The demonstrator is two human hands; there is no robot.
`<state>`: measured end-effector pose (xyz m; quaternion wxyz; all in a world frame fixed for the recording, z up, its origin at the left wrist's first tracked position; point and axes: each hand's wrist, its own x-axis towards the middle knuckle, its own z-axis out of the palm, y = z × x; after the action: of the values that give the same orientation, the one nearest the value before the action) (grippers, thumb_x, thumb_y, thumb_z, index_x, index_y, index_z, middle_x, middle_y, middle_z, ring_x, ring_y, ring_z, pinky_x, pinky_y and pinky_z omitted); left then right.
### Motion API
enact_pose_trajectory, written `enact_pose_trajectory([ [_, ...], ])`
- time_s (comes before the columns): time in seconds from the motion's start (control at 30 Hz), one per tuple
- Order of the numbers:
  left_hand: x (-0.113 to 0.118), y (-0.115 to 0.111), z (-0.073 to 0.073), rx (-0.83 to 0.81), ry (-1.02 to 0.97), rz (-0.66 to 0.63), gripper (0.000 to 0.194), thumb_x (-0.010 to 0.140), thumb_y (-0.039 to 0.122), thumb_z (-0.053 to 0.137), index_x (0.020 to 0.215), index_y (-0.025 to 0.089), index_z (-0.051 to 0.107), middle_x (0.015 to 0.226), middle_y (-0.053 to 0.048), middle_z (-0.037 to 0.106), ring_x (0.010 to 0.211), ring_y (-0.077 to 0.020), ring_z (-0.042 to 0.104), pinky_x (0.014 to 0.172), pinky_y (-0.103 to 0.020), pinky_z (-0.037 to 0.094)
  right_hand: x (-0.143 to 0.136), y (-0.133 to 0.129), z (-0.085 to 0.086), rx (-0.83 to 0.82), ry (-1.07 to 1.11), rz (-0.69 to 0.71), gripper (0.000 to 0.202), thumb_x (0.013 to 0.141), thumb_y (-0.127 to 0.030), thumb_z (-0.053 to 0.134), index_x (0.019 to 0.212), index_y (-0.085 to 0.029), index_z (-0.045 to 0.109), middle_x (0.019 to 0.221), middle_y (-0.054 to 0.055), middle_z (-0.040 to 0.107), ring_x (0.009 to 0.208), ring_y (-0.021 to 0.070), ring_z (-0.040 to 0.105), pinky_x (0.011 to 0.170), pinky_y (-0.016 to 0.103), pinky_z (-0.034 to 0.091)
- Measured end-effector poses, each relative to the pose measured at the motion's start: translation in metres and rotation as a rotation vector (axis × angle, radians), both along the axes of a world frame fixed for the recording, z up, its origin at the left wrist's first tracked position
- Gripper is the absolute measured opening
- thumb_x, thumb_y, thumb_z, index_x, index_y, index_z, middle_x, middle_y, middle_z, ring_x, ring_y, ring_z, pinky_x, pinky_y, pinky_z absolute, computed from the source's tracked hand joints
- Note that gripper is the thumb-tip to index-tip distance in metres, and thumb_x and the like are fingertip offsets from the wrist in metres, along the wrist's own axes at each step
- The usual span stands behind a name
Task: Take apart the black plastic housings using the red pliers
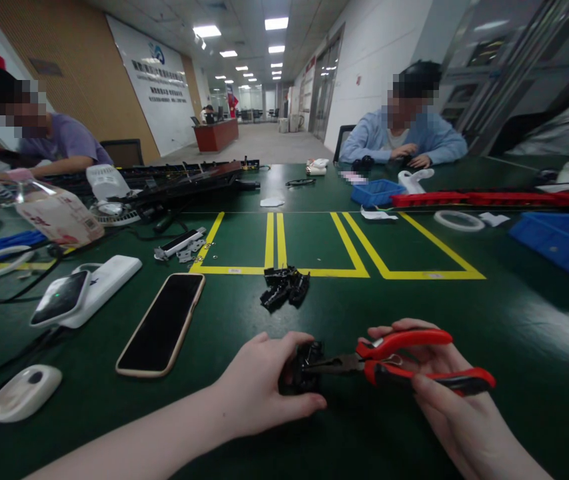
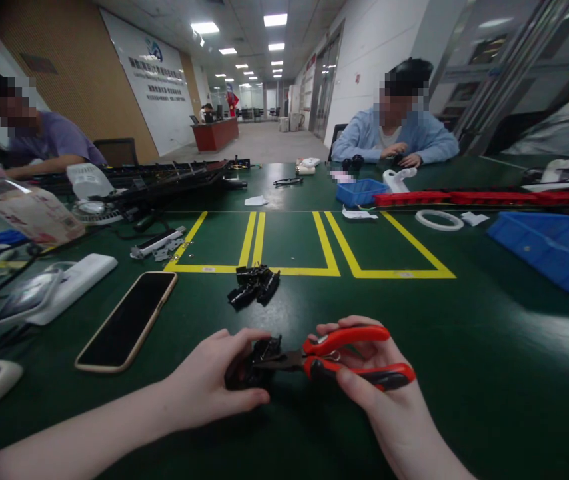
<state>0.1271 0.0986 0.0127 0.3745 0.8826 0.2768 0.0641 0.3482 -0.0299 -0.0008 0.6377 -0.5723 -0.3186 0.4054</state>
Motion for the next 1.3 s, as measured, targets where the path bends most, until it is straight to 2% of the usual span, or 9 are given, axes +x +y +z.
enact_pose_trajectory([
  [0.27,-0.002,0.002,-0.005,0.222,0.009,-0.085,0.069,0.08,0.06,0.069,0.135,0.023,0.051,0.085,-0.001,0.071,0.073,-0.0209,0.065,0.079,-0.04,0.043,-0.002,0.0,0.005,0.014,-0.039,0.059,0.054,0.071,-0.047,0.08,0.114,-0.027,0.055,0.117,0.011,0.067,0.105,0.0291,0.068,0.083,0.042,0.061],
  [0.43,-0.007,0.006,-0.01,0.287,0.008,-0.081,0.093,0.068,0.076,0.07,0.139,0.021,0.049,0.086,-0.003,0.072,0.073,-0.0229,0.067,0.085,-0.045,0.045,-0.005,0.001,0.011,-0.008,-0.074,0.084,0.055,0.067,-0.041,0.083,0.112,-0.027,0.055,0.113,0.009,0.069,0.101,0.0279,0.07,0.082,0.04,0.062],
  [0.53,-0.008,0.008,-0.009,0.333,-0.006,-0.031,0.104,0.062,0.08,0.071,0.143,0.019,0.046,0.104,-0.01,0.071,0.088,-0.028,0.067,0.089,-0.047,0.046,-0.008,0.001,0.013,0.003,-0.067,0.09,0.056,0.065,-0.043,0.084,0.11,-0.028,0.055,0.11,0.009,0.07,0.101,0.0289,0.07,0.081,0.041,0.062],
  [0.67,-0.007,0.011,-0.005,0.379,-0.041,-0.13,0.107,0.067,0.077,0.072,0.15,0.019,0.036,0.148,-0.015,0.048,0.13,-0.0339,0.051,0.106,-0.049,0.042,-0.006,0.001,0.011,0.035,-0.062,0.138,0.054,0.065,-0.042,0.084,0.109,-0.027,0.055,0.109,0.01,0.07,0.099,0.0291,0.07,0.079,0.041,0.062],
  [0.83,-0.007,0.017,-0.004,0.286,-0.062,-0.411,0.1,0.082,0.064,0.066,0.158,0.022,0.017,0.164,-0.01,0.024,0.149,-0.0288,0.03,0.123,-0.047,0.024,0.004,0.001,0.002,0.051,-0.069,0.257,0.056,0.069,-0.039,0.083,0.114,-0.026,0.052,0.114,0.01,0.069,0.101,0.0285,0.07,0.082,0.043,0.062],
  [0.93,-0.006,0.02,-0.005,0.218,-0.043,-0.475,0.096,0.084,0.063,0.065,0.158,0.025,0.018,0.162,-0.007,0.032,0.148,-0.0288,0.031,0.124,-0.049,0.019,0.005,0.002,0.002,0.052,-0.065,0.295,0.055,0.07,-0.039,0.082,0.114,-0.027,0.052,0.114,0.009,0.069,0.101,0.0272,0.07,0.083,0.041,0.061],
  [1.03,-0.004,0.021,-0.006,0.194,-0.04,-0.472,0.089,0.083,0.065,0.064,0.155,0.026,0.029,0.155,-0.008,0.043,0.144,-0.0302,0.038,0.123,-0.05,0.022,0.002,0.003,0.005,0.013,-0.038,0.257,0.058,0.064,-0.042,0.085,0.111,-0.027,0.054,0.112,0.01,0.069,0.1,0.0292,0.07,0.082,0.043,0.061],
  [1.17,-0.004,0.018,-0.007,0.219,-0.081,-0.384,0.087,0.073,0.069,0.071,0.143,0.023,0.046,0.142,-0.011,0.055,0.131,-0.0309,0.049,0.115,-0.048,0.034,0.002,0.004,0.008,-0.013,-0.053,0.25,0.058,0.062,-0.045,0.085,0.109,-0.027,0.057,0.109,0.011,0.07,0.099,0.0308,0.07,0.08,0.044,0.062],
  [1.3,-0.006,0.015,-0.009,0.287,-0.098,-0.258,0.086,0.065,0.073,0.075,0.132,0.024,0.054,0.134,-0.008,0.058,0.126,-0.0297,0.053,0.12,-0.051,0.026,0.004,0.005,0.011,0.02,-0.055,0.255,0.056,0.063,-0.046,0.085,0.108,-0.027,0.057,0.107,0.01,0.07,0.098,0.0312,0.071,0.079,0.044,0.062],
])
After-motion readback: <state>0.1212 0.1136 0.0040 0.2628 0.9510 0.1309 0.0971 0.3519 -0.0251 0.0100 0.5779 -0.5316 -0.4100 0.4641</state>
